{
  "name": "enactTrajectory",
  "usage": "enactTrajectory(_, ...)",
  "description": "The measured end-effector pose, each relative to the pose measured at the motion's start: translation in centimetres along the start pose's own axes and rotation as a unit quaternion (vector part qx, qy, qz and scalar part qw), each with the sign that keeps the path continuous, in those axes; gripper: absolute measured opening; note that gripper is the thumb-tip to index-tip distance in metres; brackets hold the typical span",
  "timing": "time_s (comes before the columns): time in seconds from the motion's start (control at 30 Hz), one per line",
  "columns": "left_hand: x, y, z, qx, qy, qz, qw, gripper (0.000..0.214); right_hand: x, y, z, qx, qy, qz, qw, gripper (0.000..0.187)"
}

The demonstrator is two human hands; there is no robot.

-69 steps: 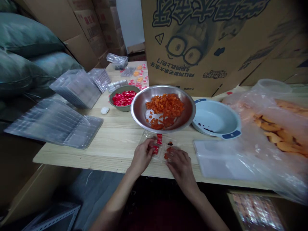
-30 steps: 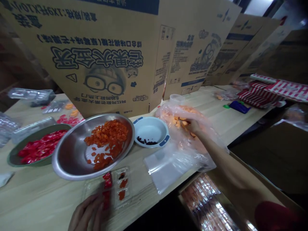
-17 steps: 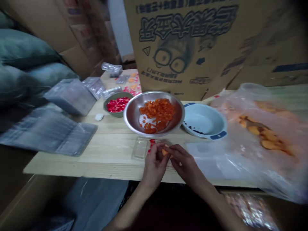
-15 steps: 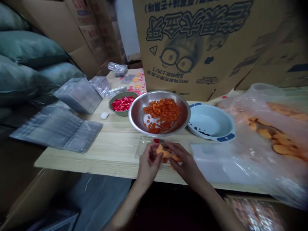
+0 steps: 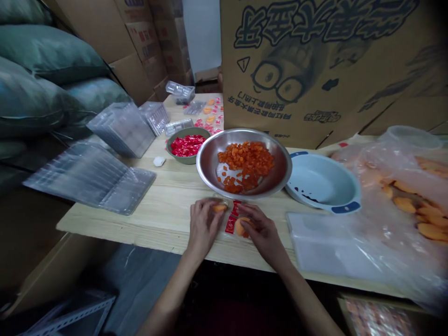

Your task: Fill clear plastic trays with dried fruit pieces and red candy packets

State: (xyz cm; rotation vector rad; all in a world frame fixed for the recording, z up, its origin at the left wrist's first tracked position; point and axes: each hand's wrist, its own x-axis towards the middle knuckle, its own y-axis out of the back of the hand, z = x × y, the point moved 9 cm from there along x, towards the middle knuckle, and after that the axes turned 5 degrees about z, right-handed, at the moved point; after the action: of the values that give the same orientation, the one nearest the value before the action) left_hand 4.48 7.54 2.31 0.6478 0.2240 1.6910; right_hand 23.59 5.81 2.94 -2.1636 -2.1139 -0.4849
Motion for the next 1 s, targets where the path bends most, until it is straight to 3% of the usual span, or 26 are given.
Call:
enactTrajectory(0.1,-2.8,-1.6,0.9,-0.212,0.101,-0.119,0.965,0.027,-0.3,-1.6,0.6,0.062,-0.031,0.001,0.998,0.037)
enactTrajectory(0.2,-4.2,-1.8,0.9,-0.282,0.144,-0.139,0.938,0.028,-0.8,-3.3,1.2,0.080,-0.042,0.009,0.996,0.035)
enactTrajectory(0.3,-4.0,-1.2,-0.3,-0.238,0.133,-0.123,0.954,0.024,-0.8,-4.9,1.9,0.098,-0.047,-0.012,0.994,0.038)
enactTrajectory(0.37,-3.3,-0.5,-2.0,-0.219,0.148,-0.082,0.961,0.024,-0.4,-5.1,2.0,0.081,-0.032,-0.008,0.996,0.043)
enactTrajectory(0.47,-2.3,0.8,-4.1,-0.196,0.167,0.019,0.966,0.025,0.7,-5.0,1.7,-0.040,0.033,-0.004,0.999,0.042)
enactTrajectory(0.57,-1.5,1.1,-4.2,-0.092,0.120,0.066,0.986,0.015,1.7,-6.6,2.1,-0.165,0.087,-0.070,0.980,0.032)
enactTrajectory(0.63,-1.4,0.8,-3.4,0.030,0.059,0.074,0.995,0.010,2.1,-7.6,2.6,-0.225,0.102,-0.102,0.964,0.034)
enactTrajectory(0.77,-2.3,0.2,-2.0,0.208,-0.019,0.086,0.974,0.008,2.4,-8.4,3.1,-0.304,0.114,-0.122,0.938,0.031)
enactTrajectory(0.9,-2.9,0.0,-1.8,0.199,-0.050,0.014,0.979,0.016,2.3,-8.4,3.0,-0.336,0.141,-0.123,0.923,0.031)
enactTrajectory(0.97,-1.9,1.9,-2.9,0.144,-0.050,-0.007,0.988,0.021,2.3,-8.0,3.3,-0.328,0.146,-0.122,0.925,0.032)
enactTrajectory(1.0,-0.9,4.0,-4.1,0.127,-0.035,0.012,0.991,0.023,2.3,-7.8,3.6,-0.316,0.145,-0.129,0.929,0.033)
